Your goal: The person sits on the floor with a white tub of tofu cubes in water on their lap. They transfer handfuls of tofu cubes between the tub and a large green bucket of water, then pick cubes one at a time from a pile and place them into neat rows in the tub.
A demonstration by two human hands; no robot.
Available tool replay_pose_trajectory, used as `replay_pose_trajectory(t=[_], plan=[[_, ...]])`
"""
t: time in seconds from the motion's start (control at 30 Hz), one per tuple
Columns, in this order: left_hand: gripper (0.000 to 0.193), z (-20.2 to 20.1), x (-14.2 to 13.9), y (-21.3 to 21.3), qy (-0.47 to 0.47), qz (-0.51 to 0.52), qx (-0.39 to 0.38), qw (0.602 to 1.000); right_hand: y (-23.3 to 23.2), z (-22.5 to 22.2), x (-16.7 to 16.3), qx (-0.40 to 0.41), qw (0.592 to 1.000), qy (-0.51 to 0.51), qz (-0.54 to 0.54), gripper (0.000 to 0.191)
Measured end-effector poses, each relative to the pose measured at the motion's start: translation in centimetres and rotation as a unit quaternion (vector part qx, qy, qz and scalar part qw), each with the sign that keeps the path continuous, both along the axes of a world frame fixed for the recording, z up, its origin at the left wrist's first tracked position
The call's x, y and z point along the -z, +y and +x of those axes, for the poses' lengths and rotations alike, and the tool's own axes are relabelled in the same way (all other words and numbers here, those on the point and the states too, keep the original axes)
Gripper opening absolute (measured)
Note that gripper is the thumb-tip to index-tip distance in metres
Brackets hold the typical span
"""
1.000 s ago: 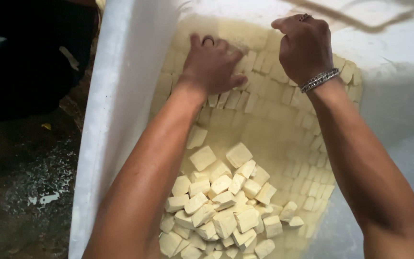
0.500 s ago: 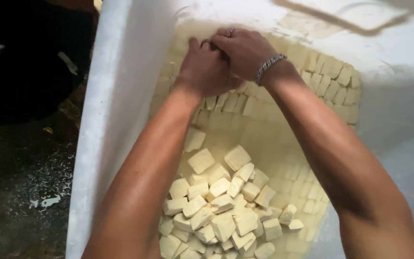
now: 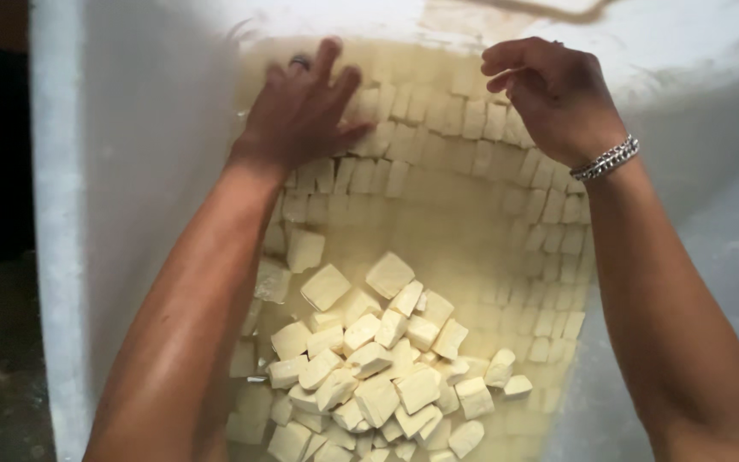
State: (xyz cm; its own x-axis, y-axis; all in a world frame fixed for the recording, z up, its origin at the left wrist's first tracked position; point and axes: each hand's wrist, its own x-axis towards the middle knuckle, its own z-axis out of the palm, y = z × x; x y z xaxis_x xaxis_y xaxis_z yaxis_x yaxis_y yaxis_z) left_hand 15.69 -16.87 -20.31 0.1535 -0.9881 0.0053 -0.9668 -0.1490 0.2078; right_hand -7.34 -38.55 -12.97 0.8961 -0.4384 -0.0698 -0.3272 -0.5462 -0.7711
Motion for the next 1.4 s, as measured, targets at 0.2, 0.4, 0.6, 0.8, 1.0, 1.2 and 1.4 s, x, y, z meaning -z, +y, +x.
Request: replay_pose_trajectory(t=[0.2, 0.4, 0.6, 0.8, 1.0, 1.2, 1.4], plan=[[0.062, -0.6, 3.4, 2.0, -0.084, -0.095, -0.003, 0.992, 2.7, -5.6, 1.8, 0.127, 0.977, -0.107, 0.133, 0.032], [0.051, 1.9, 3.9, 1.8, -0.039, -0.029, -0.117, 0.992, 16.0, -6.7, 3.0, -0.035, 0.993, 0.095, -0.055, 0.027], [0.064, 2.4, 3.1, 0.2, -0.014, 0.099, -0.110, 0.989, 21.9, -5.7, 3.0, -0.050, 0.962, 0.257, -0.083, 0.038], [0.072, 2.4, 0.5, -0.7, 0.061, 0.151, -0.148, 0.975, 21.0, -3.3, 1.2, -0.074, 0.996, -0.020, 0.035, 0.042], [0.071, 2.9, -1.6, -1.5, 0.086, 0.245, -0.159, 0.953, 22.6, -0.9, 2.7, -0.155, 0.975, 0.134, 0.090, 0.039], [0.069, 2.5, -1.8, -1.3, 0.093, 0.240, -0.158, 0.953, 25.1, -1.2, 3.3, -0.121, 0.987, 0.108, -0.017, 0.037], [0.069, 2.5, 0.0, -0.7, 0.100, 0.228, -0.161, 0.955, 22.5, 0.8, 4.0, -0.146, 0.989, 0.018, 0.033, 0.033]])
